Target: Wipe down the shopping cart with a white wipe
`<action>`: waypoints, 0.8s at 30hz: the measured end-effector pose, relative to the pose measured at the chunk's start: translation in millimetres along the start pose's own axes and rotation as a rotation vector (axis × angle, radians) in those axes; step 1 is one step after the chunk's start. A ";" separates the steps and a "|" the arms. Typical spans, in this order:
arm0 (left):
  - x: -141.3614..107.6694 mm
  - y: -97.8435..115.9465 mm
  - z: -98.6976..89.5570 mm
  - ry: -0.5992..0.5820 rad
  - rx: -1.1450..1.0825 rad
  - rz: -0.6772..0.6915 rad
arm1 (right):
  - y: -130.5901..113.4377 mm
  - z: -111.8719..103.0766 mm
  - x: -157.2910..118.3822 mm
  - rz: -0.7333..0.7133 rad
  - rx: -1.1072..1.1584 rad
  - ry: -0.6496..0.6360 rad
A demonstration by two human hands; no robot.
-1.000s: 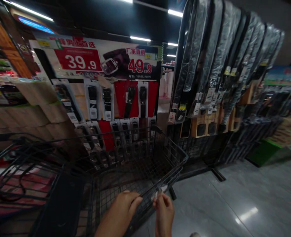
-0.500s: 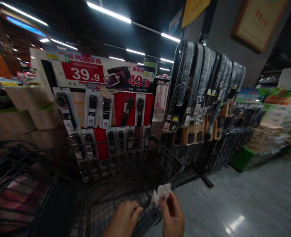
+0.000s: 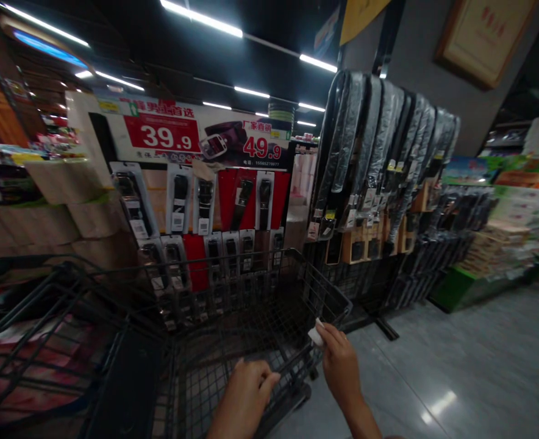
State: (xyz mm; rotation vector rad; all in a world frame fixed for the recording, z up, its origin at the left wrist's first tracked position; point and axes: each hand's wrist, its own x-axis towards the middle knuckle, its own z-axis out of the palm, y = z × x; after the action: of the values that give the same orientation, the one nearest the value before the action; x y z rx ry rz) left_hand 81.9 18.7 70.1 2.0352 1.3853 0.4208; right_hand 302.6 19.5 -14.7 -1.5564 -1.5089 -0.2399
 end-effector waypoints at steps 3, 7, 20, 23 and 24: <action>-2.7 0.7 -0.6 0.005 0.085 0.069 | -4.2 -3.7 2.7 0.060 0.058 -0.047; -4.6 -2.8 3.9 0.031 0.142 0.087 | -20.6 -2.9 -9.9 0.040 0.098 -0.082; -38.3 -39.5 2.7 0.229 0.411 0.055 | -91.7 4.9 -41.6 0.027 0.313 -0.133; -67.2 -82.7 -0.8 0.510 0.650 0.266 | -104.2 3.1 -44.8 -0.027 0.341 -0.128; -77.4 -96.6 -2.8 0.610 0.730 0.353 | -109.2 2.6 -46.2 -0.046 0.344 -0.124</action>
State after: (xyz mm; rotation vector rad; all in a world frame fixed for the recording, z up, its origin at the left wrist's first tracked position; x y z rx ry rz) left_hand -19.2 -27.4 15.3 2.9383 1.6937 0.8328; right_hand 196.3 -30.0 2.7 -1.2818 -1.5878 0.0896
